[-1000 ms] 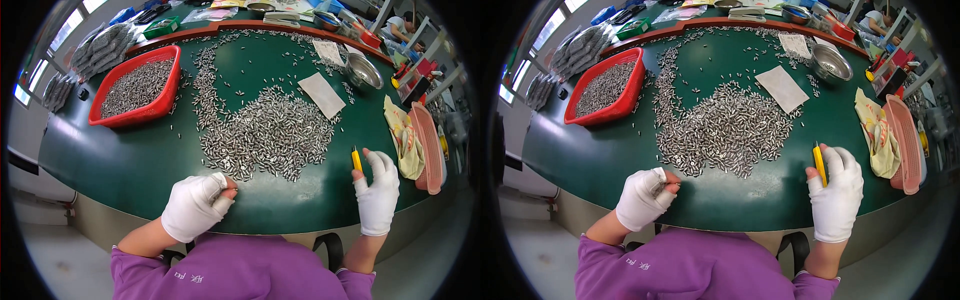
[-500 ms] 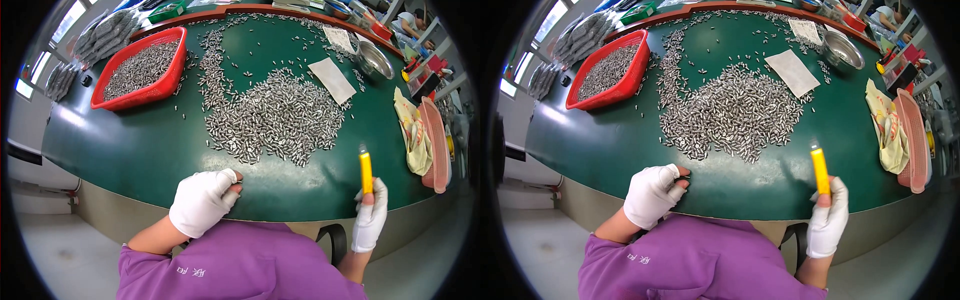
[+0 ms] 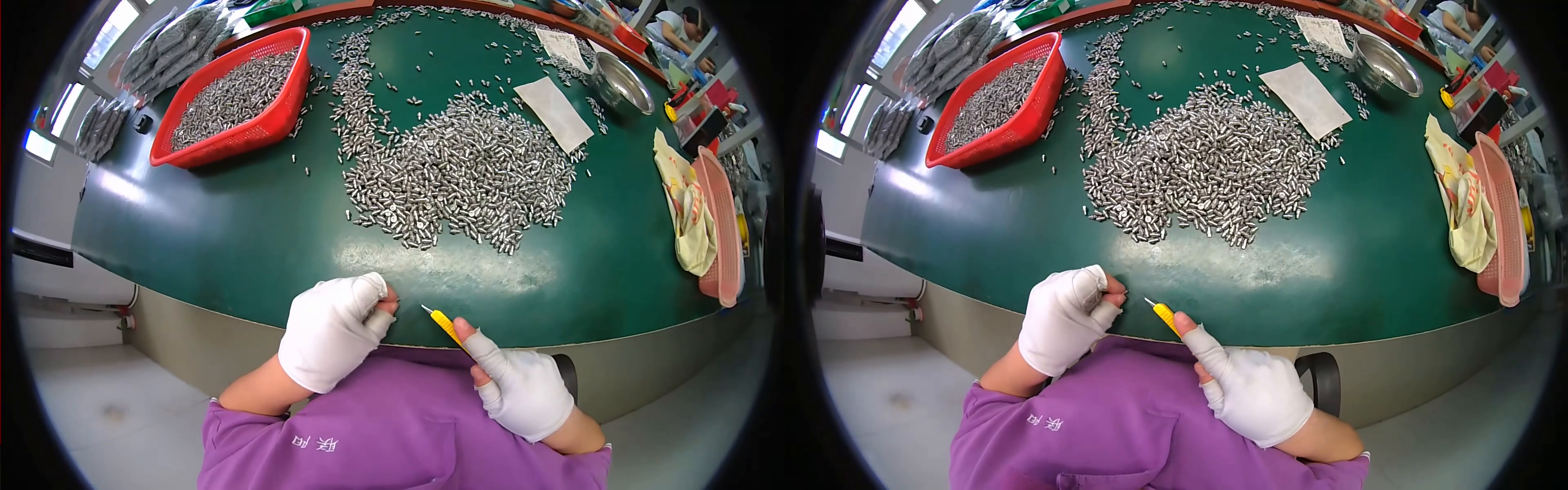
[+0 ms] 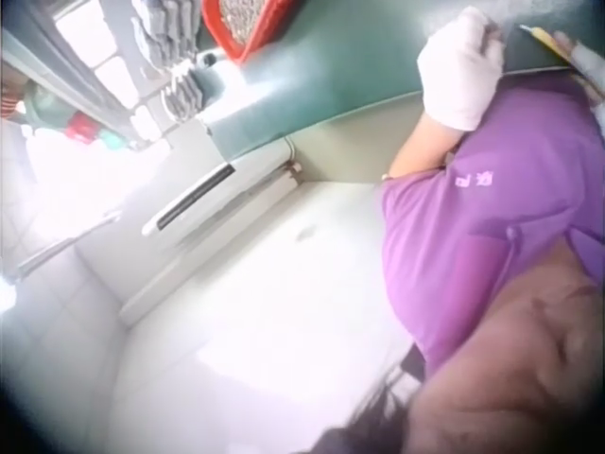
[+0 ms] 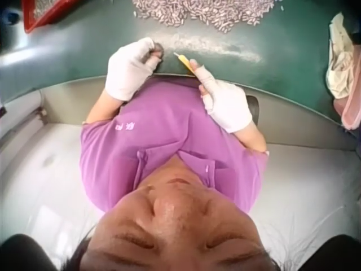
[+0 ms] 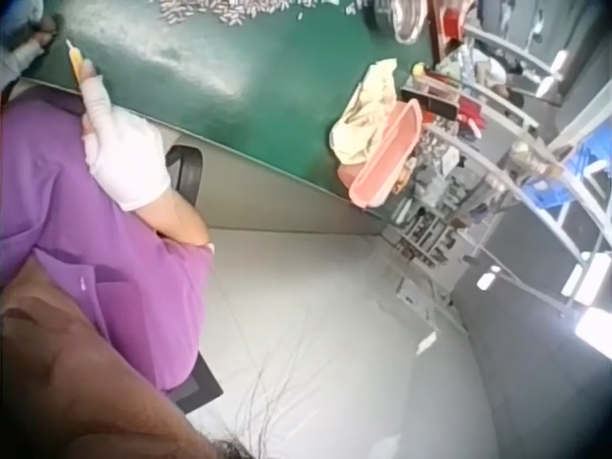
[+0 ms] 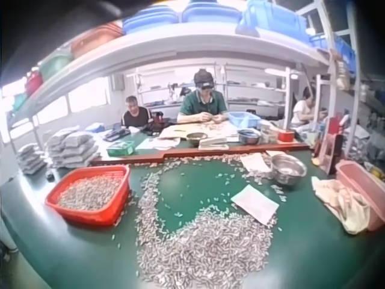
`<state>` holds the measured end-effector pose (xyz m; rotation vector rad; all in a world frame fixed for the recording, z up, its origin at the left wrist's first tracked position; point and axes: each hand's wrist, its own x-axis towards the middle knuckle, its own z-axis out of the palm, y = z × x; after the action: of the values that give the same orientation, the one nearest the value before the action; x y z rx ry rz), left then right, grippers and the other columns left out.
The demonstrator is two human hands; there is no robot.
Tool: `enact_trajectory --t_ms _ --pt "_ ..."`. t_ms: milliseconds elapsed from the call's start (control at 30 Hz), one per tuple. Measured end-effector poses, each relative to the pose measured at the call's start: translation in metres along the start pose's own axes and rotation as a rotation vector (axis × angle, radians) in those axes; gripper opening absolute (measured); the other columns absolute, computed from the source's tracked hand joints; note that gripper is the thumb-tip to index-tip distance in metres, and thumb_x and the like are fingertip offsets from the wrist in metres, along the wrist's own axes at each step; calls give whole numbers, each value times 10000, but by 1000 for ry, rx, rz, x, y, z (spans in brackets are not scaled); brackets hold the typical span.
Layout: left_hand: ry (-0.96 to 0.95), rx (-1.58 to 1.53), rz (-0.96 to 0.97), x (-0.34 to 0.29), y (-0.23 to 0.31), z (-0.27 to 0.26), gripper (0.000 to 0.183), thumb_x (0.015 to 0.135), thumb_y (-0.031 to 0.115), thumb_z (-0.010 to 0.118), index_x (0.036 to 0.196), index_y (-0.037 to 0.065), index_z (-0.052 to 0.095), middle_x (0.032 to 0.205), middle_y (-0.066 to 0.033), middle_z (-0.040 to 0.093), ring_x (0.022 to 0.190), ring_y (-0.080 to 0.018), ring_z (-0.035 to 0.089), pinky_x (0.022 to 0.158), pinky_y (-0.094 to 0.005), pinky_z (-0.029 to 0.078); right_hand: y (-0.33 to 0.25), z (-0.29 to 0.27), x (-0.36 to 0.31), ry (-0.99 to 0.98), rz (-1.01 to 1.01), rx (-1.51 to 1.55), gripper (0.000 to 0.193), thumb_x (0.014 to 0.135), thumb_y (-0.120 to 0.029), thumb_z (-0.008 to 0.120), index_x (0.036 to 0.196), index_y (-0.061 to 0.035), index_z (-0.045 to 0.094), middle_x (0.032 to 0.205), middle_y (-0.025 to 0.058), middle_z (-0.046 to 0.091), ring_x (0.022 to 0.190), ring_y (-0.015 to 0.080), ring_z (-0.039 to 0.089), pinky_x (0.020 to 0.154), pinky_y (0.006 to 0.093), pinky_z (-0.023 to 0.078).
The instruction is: Sorting small metal pins on a workbench and placing them into a red container.
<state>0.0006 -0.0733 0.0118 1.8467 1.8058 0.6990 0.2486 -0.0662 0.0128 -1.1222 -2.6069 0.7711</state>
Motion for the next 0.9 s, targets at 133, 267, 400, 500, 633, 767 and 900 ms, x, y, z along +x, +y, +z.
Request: enact_trajectory --t_ms 133,267,400,500,633,767,900 --pt "-6 32 -2 -2 -1 0 87 787 124 701 814 123 618 723 -68 655 693 -287 648 614 -387 510 -1 4 8 -42 4 19 560 916 -175 572 1462 -160 448 576 79 587 495 262 593 491 392 489" --pt "26 35 34 -4 -2 2 99 788 129 702 802 123 604 715 -64 647 691 -284 642 616 -391 507 -4 6 10 -38 -22 5 567 900 -157 577 1454 -162 458 555 69 579 469 248 584 467 377 482" --pt "21 67 32 -4 -1 2 105 788 133 703 801 123 600 709 -59 642 687 -282 638 616 -393 505 -4 8 11 3 -43 22 560 906 -163 574 1454 -166 460 548 66 575 464 244 583 465 371 485" --pt "27 75 43 -4 -1 2 106 788 137 703 802 124 599 704 -54 638 684 -279 636 619 -389 503 -3 8 11 -36 -33 -7 554 911 -168 571 1454 -164 460 537 60 567 454 245 578 463 371 485" --pt "8 102 24 -3 2 0 107 786 139 702 798 126 597 706 -49 644 686 -273 639 622 -383 503 -1 8 12 -40 -35 9 534 928 -180 561 1453 -157 461 528 61 556 447 248 575 459 372 485" --pt "2 98 9 -4 3 1 114 784 141 704 793 123 592 710 -47 649 690 -272 642 622 -385 505 1 5 14 -56 -36 93 518 948 -209 557 1454 -154 458 520 68 541 439 253 572 452 372 483" --pt "-16 120 -7 -4 3 0 126 782 142 708 792 120 585 716 -46 651 696 -273 643 622 -386 507 -1 -4 18 -117 -47 41 637 870 -148 597 1480 -190 417 503 41 556 422 218 575 429 370 477"
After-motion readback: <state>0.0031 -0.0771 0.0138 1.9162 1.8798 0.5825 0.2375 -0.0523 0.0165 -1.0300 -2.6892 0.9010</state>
